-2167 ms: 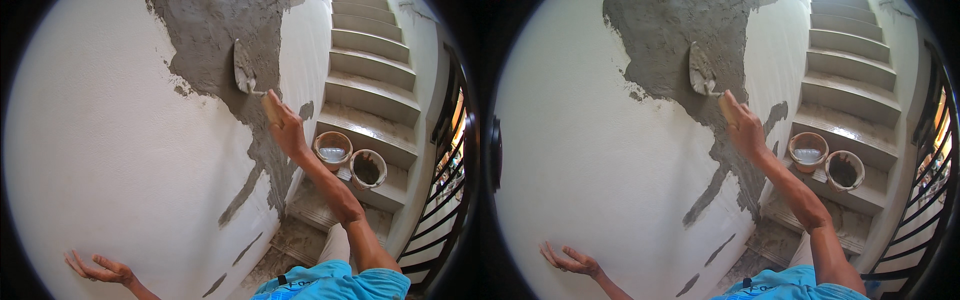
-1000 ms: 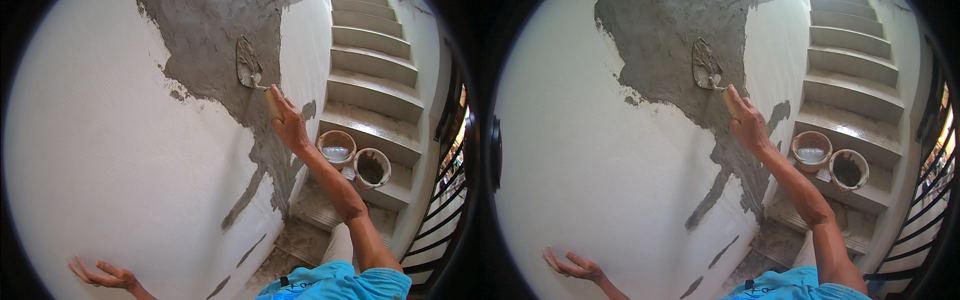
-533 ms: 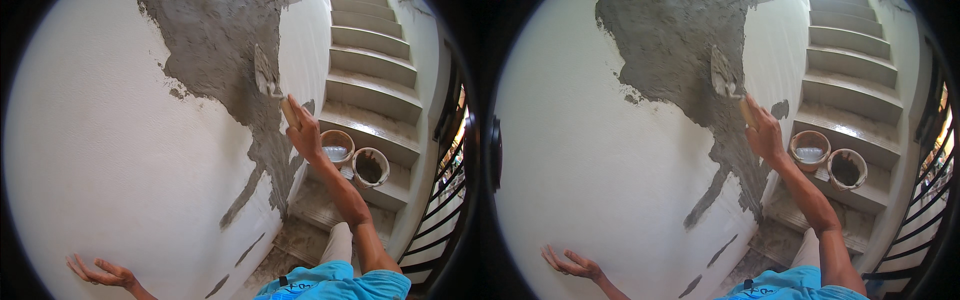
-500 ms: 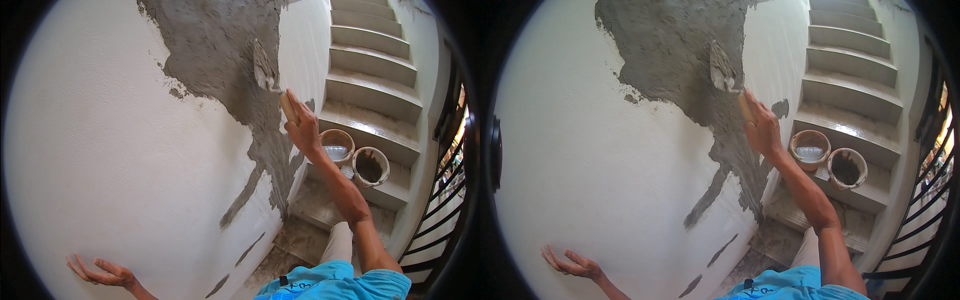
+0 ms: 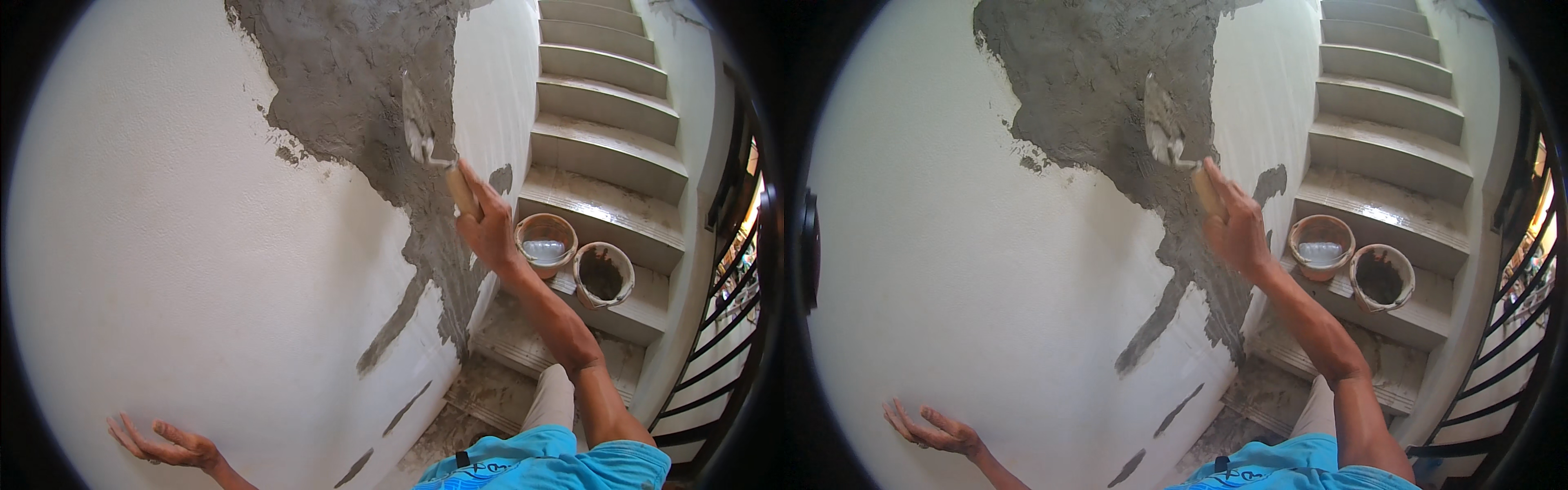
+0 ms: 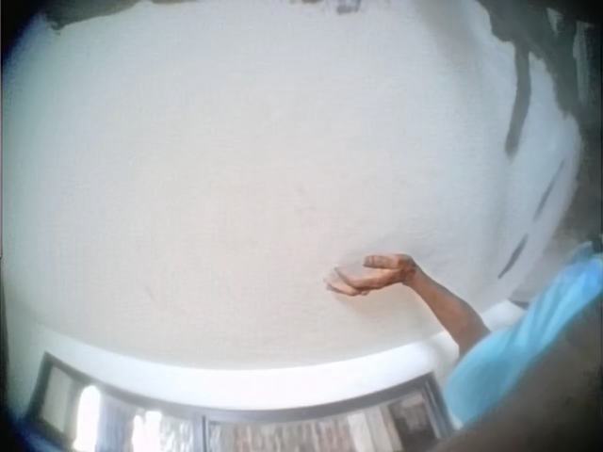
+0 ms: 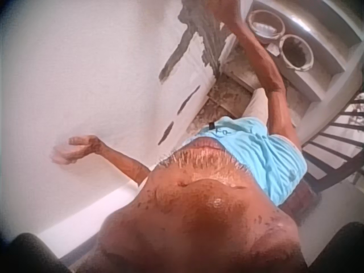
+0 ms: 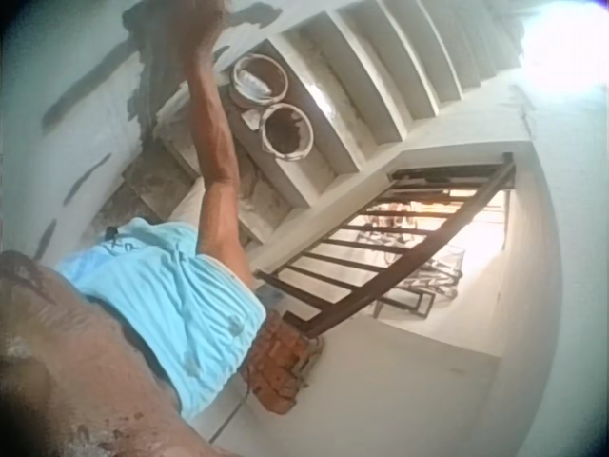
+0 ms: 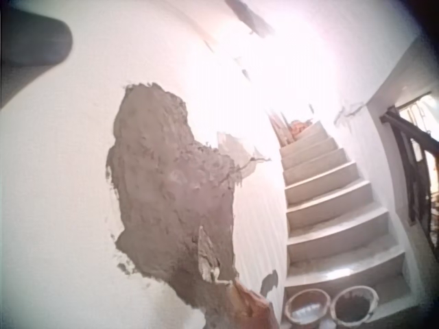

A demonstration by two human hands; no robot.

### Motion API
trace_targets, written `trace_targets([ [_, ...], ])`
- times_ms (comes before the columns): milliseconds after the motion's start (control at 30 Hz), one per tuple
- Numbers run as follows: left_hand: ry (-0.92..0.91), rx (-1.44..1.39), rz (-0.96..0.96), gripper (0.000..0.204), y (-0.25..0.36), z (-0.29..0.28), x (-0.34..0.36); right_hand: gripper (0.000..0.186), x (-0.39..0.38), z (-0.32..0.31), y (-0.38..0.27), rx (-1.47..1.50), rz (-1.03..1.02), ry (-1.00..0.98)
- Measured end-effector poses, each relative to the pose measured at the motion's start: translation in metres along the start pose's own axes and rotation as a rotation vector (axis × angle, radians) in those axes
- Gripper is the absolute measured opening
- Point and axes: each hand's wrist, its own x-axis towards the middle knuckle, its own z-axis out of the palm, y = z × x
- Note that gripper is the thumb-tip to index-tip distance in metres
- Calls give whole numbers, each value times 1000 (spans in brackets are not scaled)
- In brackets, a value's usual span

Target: The person applies gray plaster to a white wall using a trowel. They repeatedly scoop plaster from a bucket placed on the stairs and spread it onto the wall surface, smoothing the material with the tool.

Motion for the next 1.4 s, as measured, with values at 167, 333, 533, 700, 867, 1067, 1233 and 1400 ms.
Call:
trace_targets([
  [167, 5, -31, -32, 52, 0, 4, -6, 79, 52, 17, 13, -91, 1, 89],
  [333, -11, -2, -42, 52, 4, -1, 1, 82, 69, 32, 25, -142, 26, 42],
  [533, 7, 37, -5, 51, 6, 1, -1, 83, 64, 32, 19, -147, 42, 14],
  [700, -6, 26, 5, 53, 5, -1, 2, 82, 58, 30, 22, -142, 29, -9],
  [867, 15, 42, 24, 51, 6, 1, 1, 83, 38, 25, 18, -156, 83, -53],
  [1067, 13, 12, 14, 50, 6, 3, -2, 86, -10, 16, 23, -188, 102, -119],
  [1233, -6, 17, 4, 51, 2, 0, 1, 85, -36, -3, 20, -167, 107, -139],
  [1400, -9, -2, -34, 50, 4, 3, -6, 84, 6, 8, 29, -145, -9, 54],
])
